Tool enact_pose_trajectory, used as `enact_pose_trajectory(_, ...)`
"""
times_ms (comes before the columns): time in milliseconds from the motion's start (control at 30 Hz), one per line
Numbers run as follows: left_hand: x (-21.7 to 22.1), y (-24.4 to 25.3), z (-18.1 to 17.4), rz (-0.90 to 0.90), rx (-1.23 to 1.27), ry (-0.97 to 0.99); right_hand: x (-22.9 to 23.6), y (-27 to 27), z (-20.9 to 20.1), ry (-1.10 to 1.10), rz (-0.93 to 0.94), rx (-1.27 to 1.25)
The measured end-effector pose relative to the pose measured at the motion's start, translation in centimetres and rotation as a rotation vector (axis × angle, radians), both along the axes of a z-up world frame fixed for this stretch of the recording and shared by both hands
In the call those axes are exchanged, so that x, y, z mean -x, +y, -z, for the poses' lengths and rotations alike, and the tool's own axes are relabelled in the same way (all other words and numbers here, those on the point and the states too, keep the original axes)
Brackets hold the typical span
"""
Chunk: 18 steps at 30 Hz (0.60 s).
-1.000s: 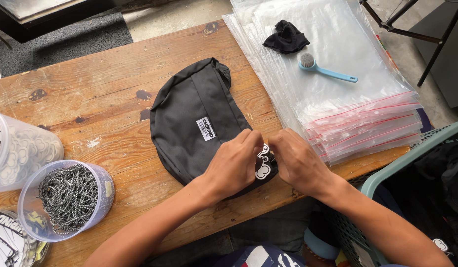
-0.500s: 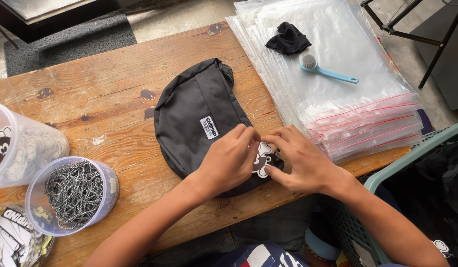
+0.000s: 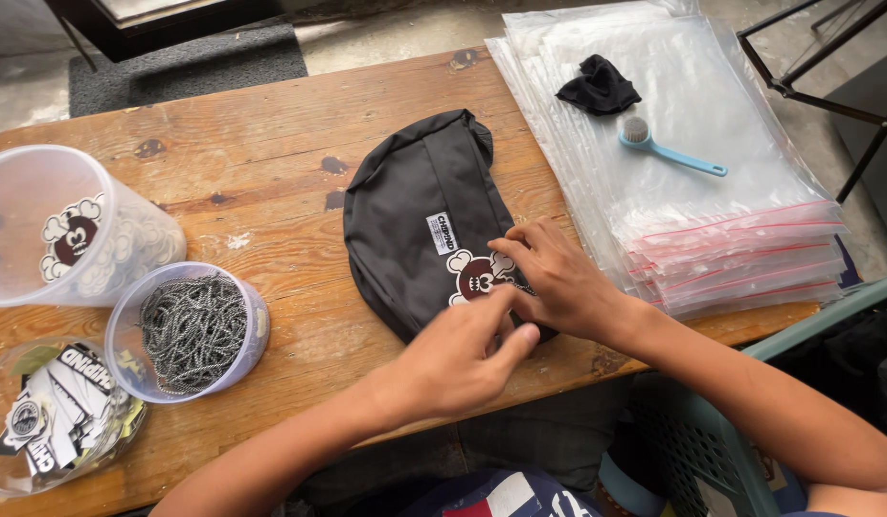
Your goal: The person attaches a keychain to a black pouch, wipes a plastic bag with a cloth, and places the pouch inside the bag. They then add a sticker to the bag and seal it.
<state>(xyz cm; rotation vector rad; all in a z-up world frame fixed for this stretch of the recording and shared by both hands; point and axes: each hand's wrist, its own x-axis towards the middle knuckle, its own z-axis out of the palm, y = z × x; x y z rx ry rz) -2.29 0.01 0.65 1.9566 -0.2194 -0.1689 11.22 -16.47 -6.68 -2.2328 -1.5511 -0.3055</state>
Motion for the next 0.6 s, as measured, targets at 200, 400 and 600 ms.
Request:
enact_pose_trajectory(200, 2.1, -0.6, -1.6, 0.111, 0.146, 0.620, -0.2, 0.9, -0.6, 0.127, -0.037, 0.104)
enact_pose_trajectory(400, 3.3, -1.7, 4.8, -0.044, 0.527, 0.675, -1.8, 1.9, -2.3, 0.114, -0.039, 0.297)
enact_pose_trajectory(600, 3.4, -0.6, 2.4, -0.120, 0.257, 0.632, -8.0, 7.3, -3.5, 0.042, 0.037, 0.228)
